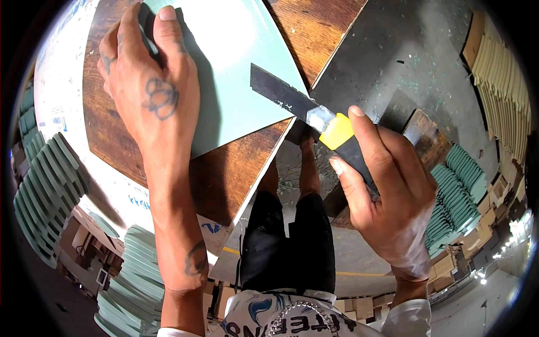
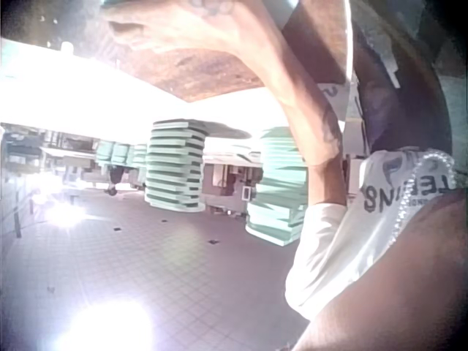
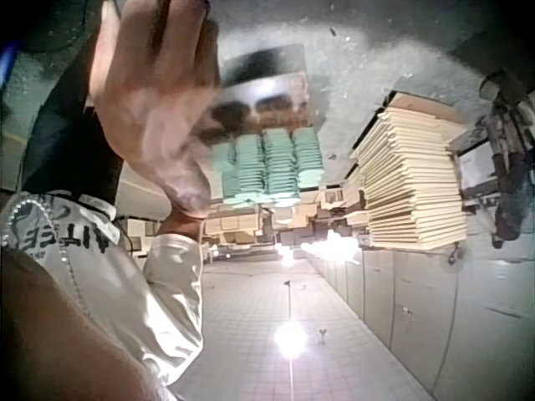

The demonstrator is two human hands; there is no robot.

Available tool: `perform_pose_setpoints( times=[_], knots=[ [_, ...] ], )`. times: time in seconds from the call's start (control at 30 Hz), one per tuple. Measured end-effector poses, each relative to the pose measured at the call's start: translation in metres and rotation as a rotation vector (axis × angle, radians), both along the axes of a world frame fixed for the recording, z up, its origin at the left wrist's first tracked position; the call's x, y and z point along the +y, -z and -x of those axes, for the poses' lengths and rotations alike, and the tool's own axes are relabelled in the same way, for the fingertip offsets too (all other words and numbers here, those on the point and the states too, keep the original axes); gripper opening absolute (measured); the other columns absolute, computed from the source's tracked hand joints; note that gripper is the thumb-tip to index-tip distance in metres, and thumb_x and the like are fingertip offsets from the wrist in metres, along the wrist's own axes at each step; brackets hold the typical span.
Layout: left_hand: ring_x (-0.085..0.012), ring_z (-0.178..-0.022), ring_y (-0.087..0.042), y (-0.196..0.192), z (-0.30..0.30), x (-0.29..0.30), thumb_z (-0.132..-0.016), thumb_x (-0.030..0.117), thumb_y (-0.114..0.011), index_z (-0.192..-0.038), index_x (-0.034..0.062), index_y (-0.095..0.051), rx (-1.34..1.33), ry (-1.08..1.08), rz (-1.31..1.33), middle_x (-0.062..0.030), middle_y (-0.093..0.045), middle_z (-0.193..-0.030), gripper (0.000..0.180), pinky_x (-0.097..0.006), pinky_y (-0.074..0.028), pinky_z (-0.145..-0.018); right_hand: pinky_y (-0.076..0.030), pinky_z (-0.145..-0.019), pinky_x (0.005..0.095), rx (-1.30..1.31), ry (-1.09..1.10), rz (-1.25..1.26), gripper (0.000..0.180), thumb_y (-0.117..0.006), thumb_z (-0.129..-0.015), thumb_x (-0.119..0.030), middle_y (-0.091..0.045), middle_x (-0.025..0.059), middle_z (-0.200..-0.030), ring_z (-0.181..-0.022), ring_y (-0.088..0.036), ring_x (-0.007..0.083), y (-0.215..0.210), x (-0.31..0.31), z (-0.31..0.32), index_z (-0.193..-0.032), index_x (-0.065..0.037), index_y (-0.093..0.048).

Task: Trim and inspect green foam furniture panels using a utility knife.

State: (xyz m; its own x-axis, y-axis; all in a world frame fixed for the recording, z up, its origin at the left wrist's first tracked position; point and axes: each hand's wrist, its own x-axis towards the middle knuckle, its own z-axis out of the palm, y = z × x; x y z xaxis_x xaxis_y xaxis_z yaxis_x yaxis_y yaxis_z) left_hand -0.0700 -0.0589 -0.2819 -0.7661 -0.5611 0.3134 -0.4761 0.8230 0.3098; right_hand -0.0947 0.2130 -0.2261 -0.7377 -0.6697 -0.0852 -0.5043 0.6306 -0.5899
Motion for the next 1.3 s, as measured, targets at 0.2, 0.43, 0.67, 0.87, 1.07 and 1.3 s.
perform_pose_setpoints(
  times=[0.2,0.43,0.67,0.87,1.07,1.3],
  knots=[
    [-0.0372,-0.126,-0.06,0.001,0.0,0.0,-0.101,0.052,-0.056,-0.138,0.0104,-0.063,0.023,0.003,0.006,-0.0222,-0.055,-0.137,0.056,-0.051,-0.05,-0.103,-0.06,-0.071,0.0345,-0.003,-0.01,0.018,0.053,-0.081,-0.08,-0.005,-0.067,0.0118,-0.11,-0.089,-0.071,0.0247,0.0,-0.004,0.005,-0.131,-0.004,-0.065],
    [-0.038,-0.124,-0.062,-0.018,0.016,0.027,-0.101,0.052,-0.056,-0.138,0.0098,-0.064,-0.057,-0.145,-0.135,-0.0234,-0.056,-0.137,0.056,-0.051,-0.052,-0.101,-0.06,-0.072,0.0347,-0.014,-0.02,-0.012,0.052,-0.08,-0.08,-0.004,-0.067,0.0113,-0.109,-0.089,-0.071,0.0252,0.0,-0.005,0.01,-0.129,-0.004,-0.066],
    [-0.0365,-0.118,-0.065,-0.005,0.0,0.001,-0.102,0.051,-0.055,-0.138,0.0092,-0.064,0.003,0.003,-0.011,-0.0229,-0.057,-0.134,0.056,-0.049,-0.055,-0.094,-0.059,-0.072,0.0348,-0.016,-0.047,0.015,0.052,-0.081,-0.08,-0.004,-0.067,0.0111,-0.109,-0.089,-0.07,0.0247,0.0,-0.008,0.018,-0.129,-0.004,-0.066],
    [-0.0358,-0.112,-0.063,-0.005,0.001,0.007,-0.104,0.045,-0.054,-0.135,0.0051,-0.063,0.0,0.043,0.005,-0.0243,-0.059,-0.127,0.052,-0.051,-0.051,-0.094,-0.059,-0.071,0.0353,-0.022,-0.057,0.026,0.054,-0.081,-0.08,-0.006,-0.068,0.0113,-0.108,-0.088,-0.07,0.0253,0.003,-0.013,0.026,-0.131,-0.005,-0.066],
    [-0.0314,-0.106,-0.067,-0.001,0.001,0.001,-0.104,0.046,-0.054,-0.137,0.0086,-0.064,0.007,0.049,0.085,-0.0214,-0.061,-0.127,0.05,-0.046,-0.056,-0.088,-0.058,-0.069,0.0349,-0.004,-0.033,0.066,0.049,-0.079,-0.083,-0.009,-0.069,0.0128,-0.107,-0.088,-0.071,0.0261,0.006,-0.026,0.045,-0.13,-0.006,-0.068],
    [-0.0289,-0.103,-0.066,0.001,0.0,0.002,-0.106,0.041,-0.053,-0.136,0.0077,-0.063,0.015,0.043,0.089,-0.0192,-0.06,-0.124,0.046,-0.044,-0.055,-0.088,-0.055,-0.072,0.037,-0.026,-0.097,-0.014,0.048,-0.077,-0.083,-0.011,-0.069,0.0125,-0.106,-0.085,-0.066,0.0275,-0.005,-0.011,0.031,-0.129,-0.006,-0.069]
  ],
)
